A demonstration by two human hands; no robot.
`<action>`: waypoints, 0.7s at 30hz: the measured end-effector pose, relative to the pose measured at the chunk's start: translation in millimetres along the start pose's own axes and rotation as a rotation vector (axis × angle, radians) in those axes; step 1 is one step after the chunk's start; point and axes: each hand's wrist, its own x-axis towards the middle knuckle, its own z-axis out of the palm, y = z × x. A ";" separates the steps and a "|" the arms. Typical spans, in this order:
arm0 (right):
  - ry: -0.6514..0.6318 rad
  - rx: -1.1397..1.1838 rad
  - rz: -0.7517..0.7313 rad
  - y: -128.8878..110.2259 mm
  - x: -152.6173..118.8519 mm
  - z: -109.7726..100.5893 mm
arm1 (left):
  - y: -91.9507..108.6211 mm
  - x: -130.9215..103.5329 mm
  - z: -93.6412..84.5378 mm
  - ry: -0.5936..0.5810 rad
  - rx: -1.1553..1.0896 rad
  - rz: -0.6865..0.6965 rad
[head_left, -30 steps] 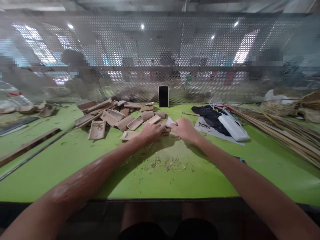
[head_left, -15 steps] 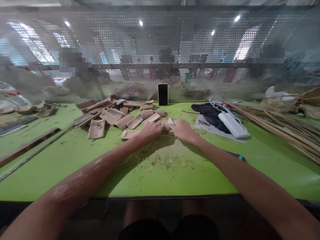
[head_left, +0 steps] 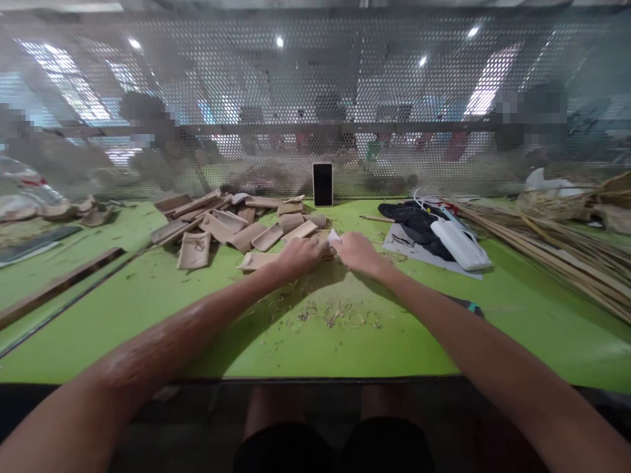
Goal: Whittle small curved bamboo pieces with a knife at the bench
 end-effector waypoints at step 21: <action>-0.080 0.273 0.032 7.5 0.4 2.2 | 2.9 -0.6 -11.9 -0.065 0.000 -0.040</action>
